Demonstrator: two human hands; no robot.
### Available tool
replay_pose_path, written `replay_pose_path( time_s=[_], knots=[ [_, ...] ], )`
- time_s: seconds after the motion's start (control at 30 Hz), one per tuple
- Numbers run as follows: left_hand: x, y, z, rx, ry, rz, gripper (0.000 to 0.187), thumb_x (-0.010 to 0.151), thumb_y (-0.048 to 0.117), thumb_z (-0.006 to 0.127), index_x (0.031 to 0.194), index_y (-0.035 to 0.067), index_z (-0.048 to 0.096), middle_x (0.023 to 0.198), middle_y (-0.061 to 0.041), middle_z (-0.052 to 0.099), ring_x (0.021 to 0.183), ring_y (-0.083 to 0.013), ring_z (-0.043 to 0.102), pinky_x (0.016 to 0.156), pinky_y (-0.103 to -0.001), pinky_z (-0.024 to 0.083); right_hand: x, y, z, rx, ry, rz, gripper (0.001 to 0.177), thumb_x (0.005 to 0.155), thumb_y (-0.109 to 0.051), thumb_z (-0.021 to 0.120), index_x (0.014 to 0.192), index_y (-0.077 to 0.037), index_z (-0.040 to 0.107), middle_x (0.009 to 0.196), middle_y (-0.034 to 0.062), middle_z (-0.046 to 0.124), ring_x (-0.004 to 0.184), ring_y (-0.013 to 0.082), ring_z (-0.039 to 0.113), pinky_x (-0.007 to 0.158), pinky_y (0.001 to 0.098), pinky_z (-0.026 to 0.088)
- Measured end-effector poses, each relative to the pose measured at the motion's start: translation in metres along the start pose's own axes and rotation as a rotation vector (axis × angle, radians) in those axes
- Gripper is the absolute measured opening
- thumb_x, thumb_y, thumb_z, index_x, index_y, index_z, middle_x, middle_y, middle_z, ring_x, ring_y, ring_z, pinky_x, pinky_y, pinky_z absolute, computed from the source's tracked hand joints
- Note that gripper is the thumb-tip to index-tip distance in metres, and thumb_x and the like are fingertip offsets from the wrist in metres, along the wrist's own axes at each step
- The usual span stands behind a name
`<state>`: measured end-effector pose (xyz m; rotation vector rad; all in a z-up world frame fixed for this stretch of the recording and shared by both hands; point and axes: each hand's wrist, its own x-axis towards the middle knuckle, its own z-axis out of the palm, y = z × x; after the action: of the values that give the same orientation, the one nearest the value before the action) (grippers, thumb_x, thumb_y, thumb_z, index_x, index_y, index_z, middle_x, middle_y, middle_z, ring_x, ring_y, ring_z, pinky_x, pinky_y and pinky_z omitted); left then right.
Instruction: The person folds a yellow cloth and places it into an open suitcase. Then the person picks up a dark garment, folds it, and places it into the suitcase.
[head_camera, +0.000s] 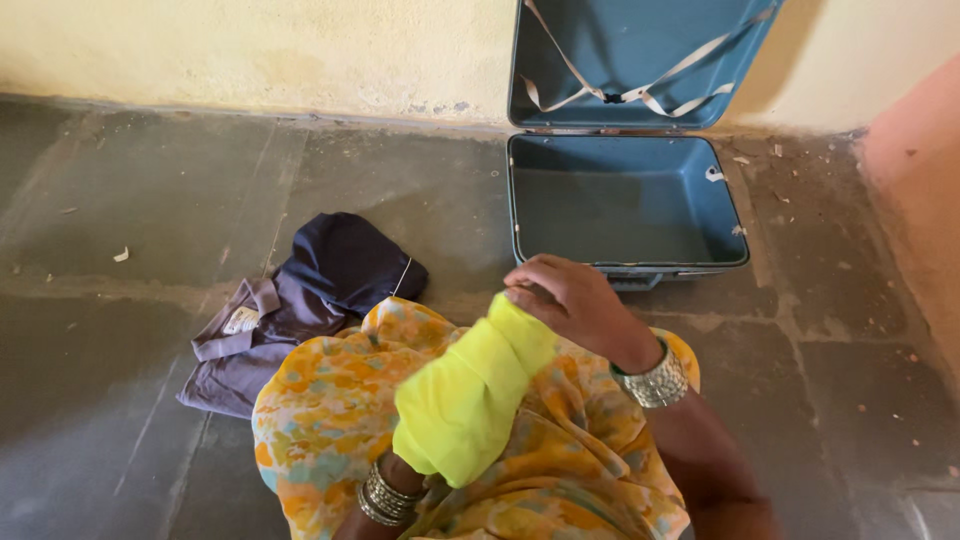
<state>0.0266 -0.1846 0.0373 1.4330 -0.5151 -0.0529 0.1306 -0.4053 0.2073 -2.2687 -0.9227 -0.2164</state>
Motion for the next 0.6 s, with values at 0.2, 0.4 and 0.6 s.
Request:
replay_pose_path(
  time_s=[0.2, 0.4, 0.6],
  knots=[
    [0.026, -0.012, -0.005, -0.051, 0.185, 0.048, 0.070, 0.088, 0.026, 0.075, 0.148, 0.006, 0.045, 0.147, -0.012, 0.056, 0.133, -0.0255, 0.055, 0.113, -0.043, 0.044, -0.032, 0.010, 0.022, 0.190, 0.131, -0.078, 0.020, 0.098, -0.023, 0.071, 0.108, -0.006, 0.070, 0.145, 0.0159, 0.055, 0.137, 0.0315, 0.051, 0.092, 0.0393, 0.057],
    [0.007, -0.008, -0.014, -0.135, 0.019, -0.001, 0.077, 0.087, 0.029, 0.078, 0.151, 0.006, 0.041, 0.148, -0.012, 0.054, 0.134, -0.0253, 0.054, 0.114, -0.042, 0.044, -0.030, 0.018, 0.052, 0.346, 0.066, 0.003, 0.019, 0.099, -0.023, 0.069, 0.100, -0.004, 0.068, 0.161, 0.0184, 0.042, 0.155, 0.0363, 0.030, 0.119, 0.0456, 0.035],
    [0.004, 0.000, -0.015, -0.159, -0.052, -0.006, 0.084, 0.086, 0.032, 0.080, 0.153, 0.005, 0.036, 0.150, -0.012, 0.053, 0.136, -0.0250, 0.053, 0.114, -0.041, 0.045, -0.025, 0.028, 0.039, 0.424, 0.194, 0.094, 0.020, 0.101, -0.024, 0.065, 0.098, -0.005, 0.064, 0.156, 0.0118, 0.050, 0.150, 0.0321, 0.044, 0.116, 0.0431, 0.040]
  ],
)
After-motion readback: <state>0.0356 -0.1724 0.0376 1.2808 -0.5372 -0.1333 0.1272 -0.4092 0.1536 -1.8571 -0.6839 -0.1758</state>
